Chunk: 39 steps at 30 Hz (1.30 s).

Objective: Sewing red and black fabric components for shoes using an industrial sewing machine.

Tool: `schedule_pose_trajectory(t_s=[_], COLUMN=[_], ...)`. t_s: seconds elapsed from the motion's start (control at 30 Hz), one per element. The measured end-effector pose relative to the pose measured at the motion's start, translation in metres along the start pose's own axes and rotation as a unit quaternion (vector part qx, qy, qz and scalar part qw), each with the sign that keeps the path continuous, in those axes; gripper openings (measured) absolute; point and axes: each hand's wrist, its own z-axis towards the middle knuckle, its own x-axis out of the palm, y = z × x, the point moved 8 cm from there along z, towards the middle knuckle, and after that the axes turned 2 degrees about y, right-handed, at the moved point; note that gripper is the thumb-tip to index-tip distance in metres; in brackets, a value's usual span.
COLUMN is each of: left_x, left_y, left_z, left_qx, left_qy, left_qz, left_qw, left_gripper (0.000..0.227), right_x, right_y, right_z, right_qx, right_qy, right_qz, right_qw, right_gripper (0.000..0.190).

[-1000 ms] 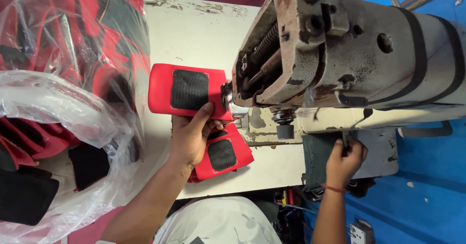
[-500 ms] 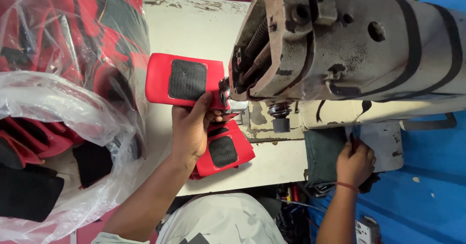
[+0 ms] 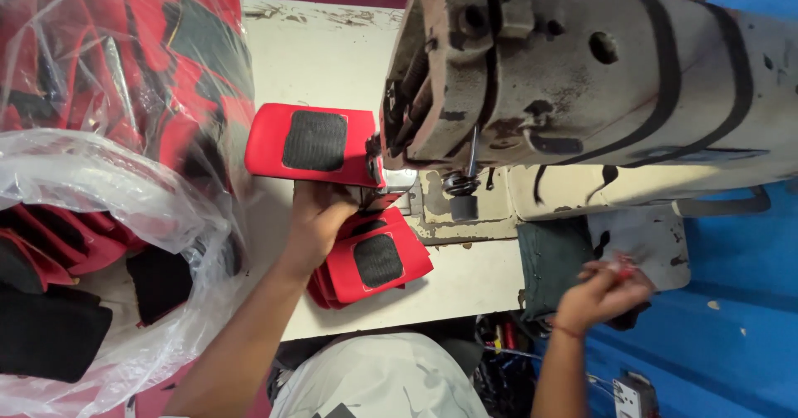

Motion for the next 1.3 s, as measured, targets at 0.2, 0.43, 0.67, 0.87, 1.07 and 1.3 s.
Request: schedule_pose_trajectory(t_s=[0.2,0.43,0.67,0.87,1.07,1.3], left_x=[-0.048,-0.056,-0.086,-0.092,-0.029,0.008], left_y=[0.066,0.065,0.048,0.071,0.047,0.043], left_z=[0.038,0.069,0.059,0.064,0.089,0.114], left_qx=[-0.084,0.157,0.225,0.108,0.05,-0.025], left_qy=[0.151,0.103,0.199,0.227,0.211,0.19], left_qz=[0.58,0.622,0.342,0.203,0.171,0.13], left_qw=[0.796,0.76,0.89,0.946,0.961,0.973], left_gripper=[0.029,0.025,0.057,0.058,0.048,0.036], right_x=[0.124,0.211,0.225,0.23,0.232,0.237], right_y=[0.114,0.259,0.262,0.237,0.217,0.227], right_z=[-0.05,-0.027,-0.033,-0.043,-0.046,-0.056], right_qx=[-0.02,-0.25,-0.349,-0.388,-0.426,-0.39], right_qy=[0.385,0.434,0.45,0.439,0.409,0.384], right_qz=[0.071,-0.077,-0.147,-0.145,-0.194,-0.094], right_qw=[0.92,0.862,0.809,0.798,0.783,0.831], right_gripper=[0.026,0.021,0.014,0.024,0.024,0.02])
